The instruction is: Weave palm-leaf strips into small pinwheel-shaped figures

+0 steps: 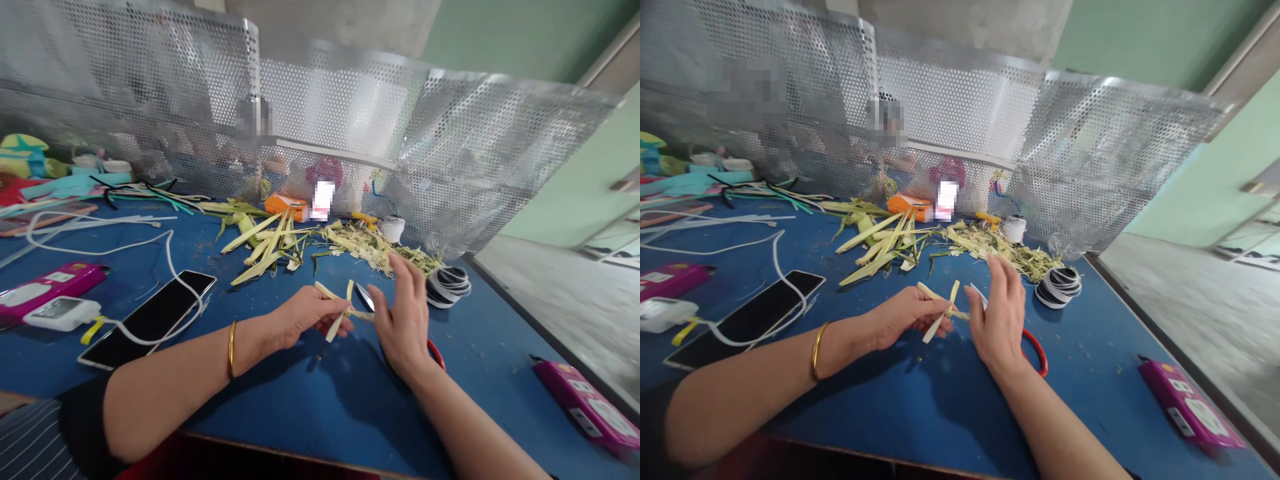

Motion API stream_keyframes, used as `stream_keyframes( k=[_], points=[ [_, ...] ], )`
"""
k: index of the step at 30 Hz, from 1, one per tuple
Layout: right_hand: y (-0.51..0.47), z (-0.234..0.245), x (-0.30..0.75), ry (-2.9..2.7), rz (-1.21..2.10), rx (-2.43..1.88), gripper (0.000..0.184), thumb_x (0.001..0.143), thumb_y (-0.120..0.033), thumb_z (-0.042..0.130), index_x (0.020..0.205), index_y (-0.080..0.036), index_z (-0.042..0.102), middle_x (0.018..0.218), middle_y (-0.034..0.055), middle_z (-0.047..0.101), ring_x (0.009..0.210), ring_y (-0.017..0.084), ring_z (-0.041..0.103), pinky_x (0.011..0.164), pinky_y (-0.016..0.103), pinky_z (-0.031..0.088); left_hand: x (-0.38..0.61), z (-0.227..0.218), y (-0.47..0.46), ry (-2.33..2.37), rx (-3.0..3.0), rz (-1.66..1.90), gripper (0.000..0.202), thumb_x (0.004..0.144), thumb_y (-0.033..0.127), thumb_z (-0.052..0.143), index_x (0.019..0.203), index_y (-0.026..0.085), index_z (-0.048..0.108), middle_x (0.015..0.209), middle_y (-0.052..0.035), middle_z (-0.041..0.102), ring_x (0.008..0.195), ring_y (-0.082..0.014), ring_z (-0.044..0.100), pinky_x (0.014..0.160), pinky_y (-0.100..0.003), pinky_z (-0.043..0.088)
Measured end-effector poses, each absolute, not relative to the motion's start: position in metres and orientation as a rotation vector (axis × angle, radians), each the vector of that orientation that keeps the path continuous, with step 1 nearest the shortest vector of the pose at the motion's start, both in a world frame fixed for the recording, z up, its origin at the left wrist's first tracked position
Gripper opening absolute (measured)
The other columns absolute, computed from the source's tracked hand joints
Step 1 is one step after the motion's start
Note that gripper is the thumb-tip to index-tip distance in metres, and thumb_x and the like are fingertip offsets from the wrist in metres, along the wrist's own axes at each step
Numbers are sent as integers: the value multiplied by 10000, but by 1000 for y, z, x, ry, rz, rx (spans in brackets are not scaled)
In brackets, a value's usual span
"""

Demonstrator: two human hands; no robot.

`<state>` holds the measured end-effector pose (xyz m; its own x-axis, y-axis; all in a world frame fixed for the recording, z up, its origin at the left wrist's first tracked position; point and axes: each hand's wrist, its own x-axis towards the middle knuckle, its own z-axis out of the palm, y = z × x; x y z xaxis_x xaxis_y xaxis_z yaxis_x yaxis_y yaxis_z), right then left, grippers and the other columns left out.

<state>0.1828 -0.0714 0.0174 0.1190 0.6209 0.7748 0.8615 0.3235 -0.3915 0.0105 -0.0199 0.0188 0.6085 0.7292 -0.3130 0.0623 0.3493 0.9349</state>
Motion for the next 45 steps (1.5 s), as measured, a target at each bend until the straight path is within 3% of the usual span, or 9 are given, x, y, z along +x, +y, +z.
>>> stream_keyframes(
  k=[3, 6, 11, 14, 17, 27, 33, 37, 45],
  points=[
    [-76, 19, 183, -1632, -387, -1348, 175, 928, -301, 511, 865, -214, 649, 872, 85, 658, 859, 228, 604, 796, 355, 415, 10, 20, -19, 774, 1052, 574, 367, 616, 351, 814, 887, 117, 737, 826, -106, 752, 742, -186, 691, 713, -297, 522],
    [-77, 13, 177, -1806, -62, -1451, 342, 929, -384, 531, 638, -222, 609, 627, 16, 600, 590, 158, 534, 629, 300, 368, 11, 22, -19, 722, 1023, 669, 346, 557, 244, 840, 862, 116, 741, 839, -83, 742, 740, -153, 668, 718, -269, 518],
    [-72, -2, 162, -1686, 463, -1559, 320, 849, -463, 611, 652, -217, 671, 633, 8, 635, 584, 160, 526, 564, 280, 347, 15, 18, -19, 809, 967, 824, 305, 552, 234, 851, 804, 113, 729, 805, -87, 740, 787, -166, 676, 725, -250, 519],
    [-69, -7, 157, -1587, 622, -1549, 363, 838, -453, 602, 575, -204, 588, 570, -6, 568, 558, 150, 469, 556, 276, 338, 17, 14, -18, 807, 954, 842, 328, 558, 219, 852, 840, 108, 728, 815, -97, 743, 777, -174, 683, 733, -267, 529],
    [-69, -7, 158, -1585, 647, -1466, 374, 862, -430, 560, 567, -205, 516, 577, -14, 529, 586, 148, 460, 574, 266, 344, 17, 14, -17, 807, 967, 850, 326, 593, 201, 830, 887, 97, 732, 832, -105, 744, 762, -164, 683, 749, -271, 534],
    [-74, 0, 158, -1671, 703, -1350, 297, 859, -351, 563, 602, -205, 595, 664, 7, 628, 657, 166, 546, 661, 274, 398, 18, 15, -18, 849, 941, 892, 244, 629, 102, 754, 872, 101, 734, 692, -66, 715, 658, -157, 663, 699, -292, 545],
    [-67, 1, 167, -1455, 856, -1393, 383, 836, -515, 591, 639, -189, 629, 613, 12, 600, 622, 172, 551, 641, 292, 418, 13, 22, -13, 834, 1006, 829, 197, 649, 138, 722, 845, 120, 719, 724, -60, 721, 671, -154, 662, 703, -293, 529],
    [-62, 5, 176, -1093, 956, -1329, 402, 706, -578, 715, 770, -187, 647, 671, 13, 622, 594, 170, 578, 633, 311, 470, 11, 26, -13, 862, 1068, 676, 228, 668, 202, 706, 883, 128, 727, 738, -65, 719, 712, -161, 667, 628, -253, 483],
    [-65, 8, 171, -1291, 995, -1361, 313, 676, -469, 757, 641, -183, 634, 572, -2, 609, 549, 146, 545, 593, 290, 448, 16, 13, -15, 935, 1286, 747, 119, 753, 216, 682, 785, 105, 711, 543, 11, 581, 505, -93, 529, 507, -214, 416]
  ],
)
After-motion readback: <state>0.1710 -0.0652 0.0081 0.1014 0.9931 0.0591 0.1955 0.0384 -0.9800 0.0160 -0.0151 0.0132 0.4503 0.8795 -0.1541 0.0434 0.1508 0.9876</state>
